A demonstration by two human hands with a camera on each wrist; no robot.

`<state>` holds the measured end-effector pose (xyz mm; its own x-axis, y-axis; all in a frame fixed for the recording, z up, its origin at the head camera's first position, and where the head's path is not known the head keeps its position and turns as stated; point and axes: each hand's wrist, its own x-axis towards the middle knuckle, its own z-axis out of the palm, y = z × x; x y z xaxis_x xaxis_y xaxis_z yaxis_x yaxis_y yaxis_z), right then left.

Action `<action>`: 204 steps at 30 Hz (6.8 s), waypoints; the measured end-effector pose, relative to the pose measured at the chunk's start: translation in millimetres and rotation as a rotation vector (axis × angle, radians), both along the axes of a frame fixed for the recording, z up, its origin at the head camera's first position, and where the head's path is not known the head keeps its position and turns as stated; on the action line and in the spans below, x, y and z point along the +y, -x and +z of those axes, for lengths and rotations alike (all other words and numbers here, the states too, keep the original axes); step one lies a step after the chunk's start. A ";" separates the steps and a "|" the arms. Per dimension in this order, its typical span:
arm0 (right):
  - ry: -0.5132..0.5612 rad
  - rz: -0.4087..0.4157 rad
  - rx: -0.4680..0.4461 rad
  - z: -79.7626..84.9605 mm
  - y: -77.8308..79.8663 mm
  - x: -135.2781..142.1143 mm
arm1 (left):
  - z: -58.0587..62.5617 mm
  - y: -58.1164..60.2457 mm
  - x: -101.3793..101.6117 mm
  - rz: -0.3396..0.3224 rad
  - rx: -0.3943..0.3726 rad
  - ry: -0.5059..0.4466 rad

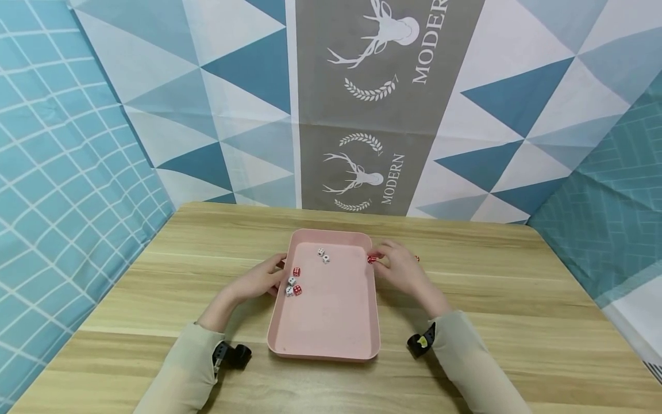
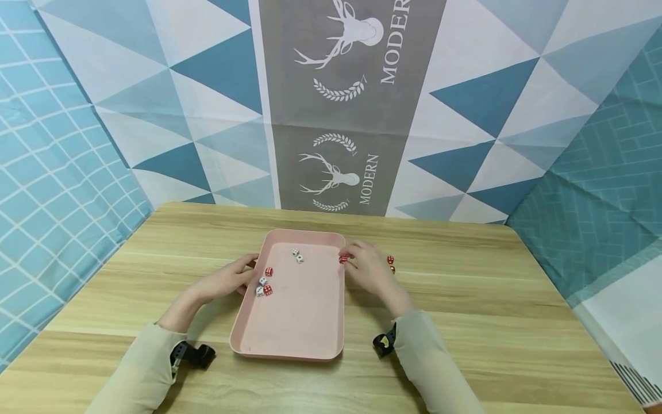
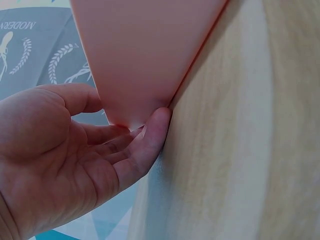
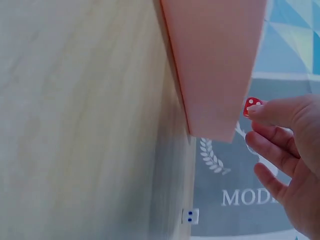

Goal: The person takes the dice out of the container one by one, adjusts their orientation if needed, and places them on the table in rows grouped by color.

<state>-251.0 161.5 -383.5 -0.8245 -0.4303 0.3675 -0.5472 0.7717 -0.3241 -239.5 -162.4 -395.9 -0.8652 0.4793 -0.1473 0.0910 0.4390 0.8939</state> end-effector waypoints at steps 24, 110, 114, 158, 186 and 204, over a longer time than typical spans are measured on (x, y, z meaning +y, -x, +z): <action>0.092 -0.166 -0.145 1.6 -13.7 57.4 | -2.0 2.1 -2.7 -0.026 0.008 -0.002; -0.191 -0.108 -0.153 53.7 22.4 -14.9 | -5.2 3.7 0.1 -0.026 0.007 -0.017; -0.178 -0.103 -0.172 53.6 25.5 -32.9 | -4.4 2.5 -2.4 -0.031 0.007 -0.019; -0.262 -0.061 -0.308 10.5 33.2 -104.5 | -2.1 2.6 -4.2 -0.032 0.010 -0.009; -0.130 -0.120 -0.317 28.9 29.5 -80.1 | -4.4 4.0 -4.5 -0.028 0.014 -0.010; -0.070 -0.169 -0.320 36.4 16.7 -38.7 | -3.2 3.8 -2.1 -0.027 0.008 -0.001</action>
